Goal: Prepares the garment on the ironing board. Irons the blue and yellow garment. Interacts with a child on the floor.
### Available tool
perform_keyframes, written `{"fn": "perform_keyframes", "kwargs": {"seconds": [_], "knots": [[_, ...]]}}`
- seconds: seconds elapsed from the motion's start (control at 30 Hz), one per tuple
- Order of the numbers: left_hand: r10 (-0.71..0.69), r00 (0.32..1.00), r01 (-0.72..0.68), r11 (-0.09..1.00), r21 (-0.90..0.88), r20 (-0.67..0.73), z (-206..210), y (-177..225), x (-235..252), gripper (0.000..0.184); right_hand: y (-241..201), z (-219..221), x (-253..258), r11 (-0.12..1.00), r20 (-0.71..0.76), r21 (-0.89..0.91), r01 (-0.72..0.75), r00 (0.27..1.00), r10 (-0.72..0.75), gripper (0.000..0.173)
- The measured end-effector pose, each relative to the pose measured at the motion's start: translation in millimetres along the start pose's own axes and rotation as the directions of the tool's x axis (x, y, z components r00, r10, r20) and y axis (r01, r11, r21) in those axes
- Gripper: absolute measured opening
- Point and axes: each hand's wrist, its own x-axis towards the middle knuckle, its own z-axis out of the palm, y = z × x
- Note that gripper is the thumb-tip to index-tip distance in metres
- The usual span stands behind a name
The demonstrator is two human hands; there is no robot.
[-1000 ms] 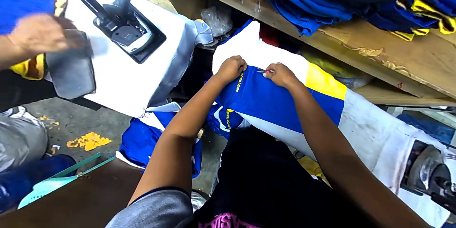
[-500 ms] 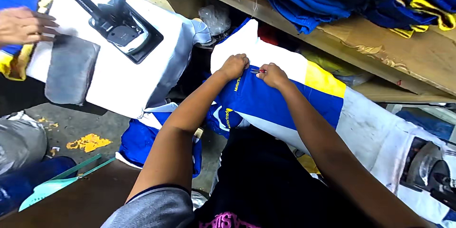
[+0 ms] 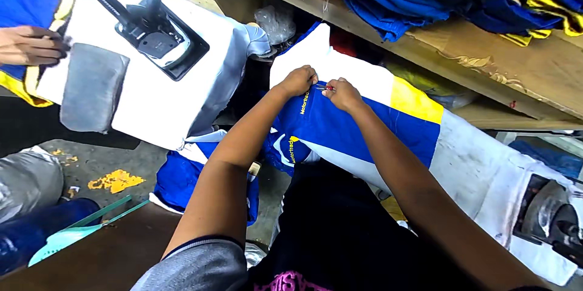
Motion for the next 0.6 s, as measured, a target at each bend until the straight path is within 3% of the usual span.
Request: {"fn": "perform_keyframes", "kwargs": {"seconds": [0.4,0.5,0.6], "knots": [[-0.036,0.999,0.036,0.999,0.002,-0.002,-1.2,3.7,3.7,0.025,-5.6,2.0,-3.3,0.999,0.021,-0.040,0.034,0.999,-0.033,0.031],[-0.068,0.980,0.043,0.990,-0.136,-0.186,-5.4,0.5,-15.3,0.026,8.4,2.0,-21.2,0.995,0.055,-0.031,0.093,0.994,-0.091,0.033],[-0.252,0.893,0.101,0.920,-0.379,-0.374,-6.8,-16.8,-80.3,0.027,69.4,-21.1,-56.1,0.981,-0.158,0.088,0.175,0.974,-0.160,0.036]]}}
